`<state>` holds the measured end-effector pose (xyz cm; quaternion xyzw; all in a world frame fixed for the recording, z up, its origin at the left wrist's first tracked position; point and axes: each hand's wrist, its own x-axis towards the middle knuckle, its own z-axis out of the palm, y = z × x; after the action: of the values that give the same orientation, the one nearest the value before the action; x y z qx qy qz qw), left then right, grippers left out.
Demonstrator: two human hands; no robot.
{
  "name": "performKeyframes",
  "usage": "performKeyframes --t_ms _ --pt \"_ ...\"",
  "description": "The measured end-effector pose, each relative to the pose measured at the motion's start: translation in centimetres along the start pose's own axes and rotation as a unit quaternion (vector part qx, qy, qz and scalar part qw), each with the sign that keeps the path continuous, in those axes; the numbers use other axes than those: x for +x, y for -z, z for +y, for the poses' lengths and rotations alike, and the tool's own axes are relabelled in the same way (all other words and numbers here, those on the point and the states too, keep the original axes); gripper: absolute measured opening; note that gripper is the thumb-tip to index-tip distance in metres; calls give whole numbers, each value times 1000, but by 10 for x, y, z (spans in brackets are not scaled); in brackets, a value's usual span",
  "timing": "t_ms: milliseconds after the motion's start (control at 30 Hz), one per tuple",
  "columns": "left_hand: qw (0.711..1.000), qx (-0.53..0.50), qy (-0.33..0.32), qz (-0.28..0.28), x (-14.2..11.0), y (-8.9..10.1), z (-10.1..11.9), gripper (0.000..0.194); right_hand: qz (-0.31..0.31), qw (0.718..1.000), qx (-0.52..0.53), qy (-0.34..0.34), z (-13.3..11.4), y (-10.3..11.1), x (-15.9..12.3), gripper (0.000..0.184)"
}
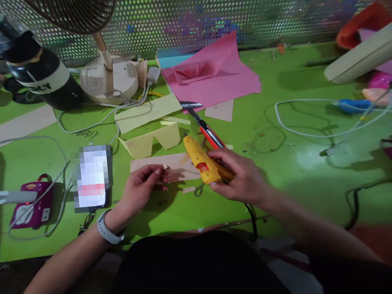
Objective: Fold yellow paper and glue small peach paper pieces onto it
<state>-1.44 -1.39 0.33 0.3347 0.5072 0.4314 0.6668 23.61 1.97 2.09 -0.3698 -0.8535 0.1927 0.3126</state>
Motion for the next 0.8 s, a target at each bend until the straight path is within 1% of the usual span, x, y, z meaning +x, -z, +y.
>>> performKeyframes --t_ms 67,167,267,333,467,633,800 --pt "1000 -6 -8 17 1 1 -1 29 -24 996 77 -25 -2 -1 -3 43" --pt "999 0 -3 38 2 2 -1 26 -69 979 180 -69 -5 -7 -8 38" --pt "999 23 -9 42 2 2 0 24 -115 959 244 -89 -5 -13 -12 37" --pt "998 39 -23 42 1 2 -1 25 -131 956 251 -78 -5 -16 -12 37" --pt "996 71 -50 37 1 2 -2 26 -126 963 235 -52 -6 -16 -11 36" --pt "993 99 -57 25 1 4 -5 28 -144 962 228 -49 -8 -15 -10 32" --pt "991 110 -66 29 1 5 -6 29 -136 965 219 -49 -5 -18 -11 35"
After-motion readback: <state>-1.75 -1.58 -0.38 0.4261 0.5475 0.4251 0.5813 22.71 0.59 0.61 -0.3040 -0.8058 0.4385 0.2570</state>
